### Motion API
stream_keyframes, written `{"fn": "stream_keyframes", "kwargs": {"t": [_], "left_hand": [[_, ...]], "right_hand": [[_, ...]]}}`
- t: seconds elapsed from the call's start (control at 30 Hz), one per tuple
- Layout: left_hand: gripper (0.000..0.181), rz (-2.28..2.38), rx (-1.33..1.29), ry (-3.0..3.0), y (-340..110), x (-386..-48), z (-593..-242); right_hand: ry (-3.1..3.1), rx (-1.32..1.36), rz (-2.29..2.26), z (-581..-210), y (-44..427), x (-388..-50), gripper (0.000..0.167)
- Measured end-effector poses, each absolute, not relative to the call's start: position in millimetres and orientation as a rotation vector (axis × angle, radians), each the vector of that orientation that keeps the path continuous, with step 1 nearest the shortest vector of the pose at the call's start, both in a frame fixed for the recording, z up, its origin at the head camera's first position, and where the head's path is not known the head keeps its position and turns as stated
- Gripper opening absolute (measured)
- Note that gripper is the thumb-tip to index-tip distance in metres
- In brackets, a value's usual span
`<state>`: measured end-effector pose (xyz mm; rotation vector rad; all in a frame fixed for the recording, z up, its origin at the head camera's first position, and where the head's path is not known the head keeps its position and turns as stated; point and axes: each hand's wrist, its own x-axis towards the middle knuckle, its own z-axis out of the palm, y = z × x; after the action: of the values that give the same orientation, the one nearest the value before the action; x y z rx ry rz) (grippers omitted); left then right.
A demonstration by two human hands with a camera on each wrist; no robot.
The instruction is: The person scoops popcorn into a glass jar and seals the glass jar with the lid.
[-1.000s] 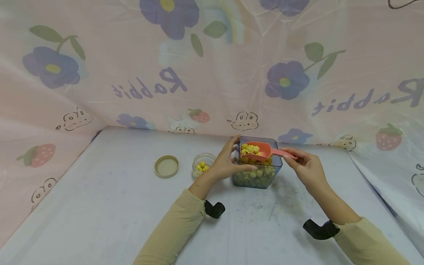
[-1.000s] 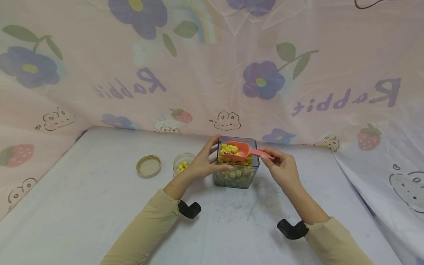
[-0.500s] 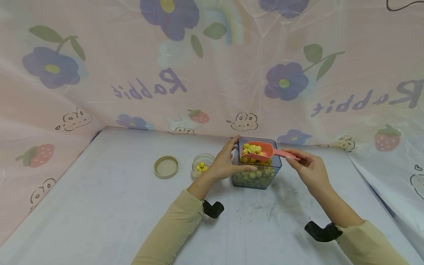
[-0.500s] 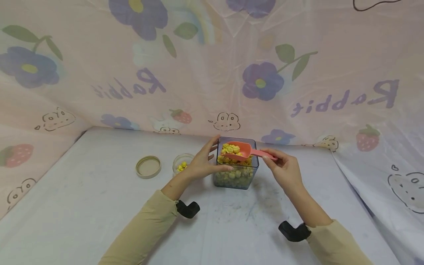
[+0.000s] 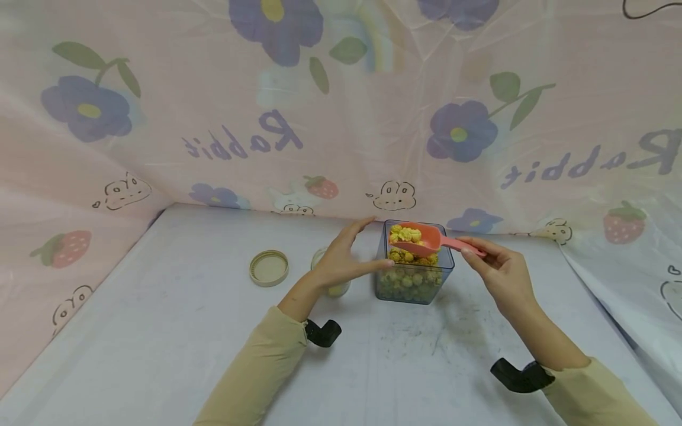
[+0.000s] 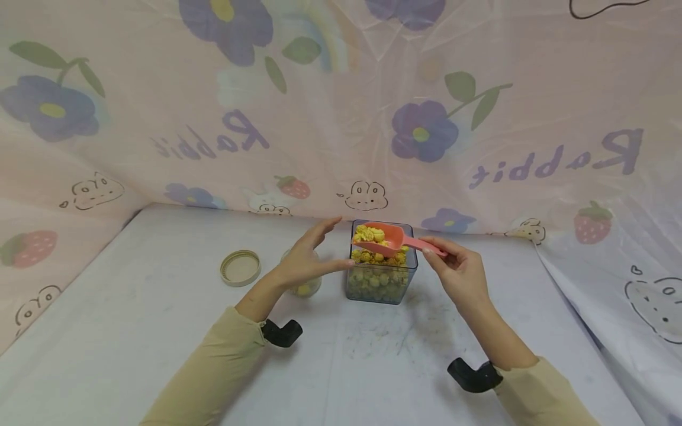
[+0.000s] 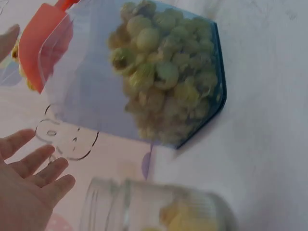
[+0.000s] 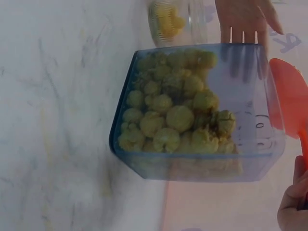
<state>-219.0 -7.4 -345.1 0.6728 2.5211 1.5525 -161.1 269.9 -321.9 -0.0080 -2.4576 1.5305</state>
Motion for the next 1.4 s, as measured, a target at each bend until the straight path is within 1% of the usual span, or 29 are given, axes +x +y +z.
{"fn": "stream_keyframes", "kwargs": {"t": [0.17,0.4,0.67,0.93,1.1,1.4], "left_hand": [[0.085,1.518,0.704,2.58,-21.4,-219.1,-344.1],[0.076,1.491,0.756,2.643,-39.7,-218.4,-344.5],[0.069,1.498,0.78,2.702,-60.6,-215.3,-348.6],[0.068,1.516,0.744,2.676,-72.6,-213.6,-355.7],[0.07,1.532,0.741,2.663,-78.8,-211.2,-361.4],[0.079,1.562,0.629,2.585,-86.2,-207.2,-374.2]], "right_hand": [[-2.439,0.035,1.564,-319.9,265.9,-158.6,0.032],[-2.228,0.155,1.817,-317.4,255.8,-154.0,0.026],[-2.155,0.221,1.866,-317.1,238.8,-148.5,0.026],[-2.112,0.255,1.873,-320.5,225.5,-145.4,0.027],[-2.074,0.282,1.924,-323.8,215.2,-142.4,0.025],[-2.112,0.203,1.869,-337.9,197.0,-136.2,0.033]]}}
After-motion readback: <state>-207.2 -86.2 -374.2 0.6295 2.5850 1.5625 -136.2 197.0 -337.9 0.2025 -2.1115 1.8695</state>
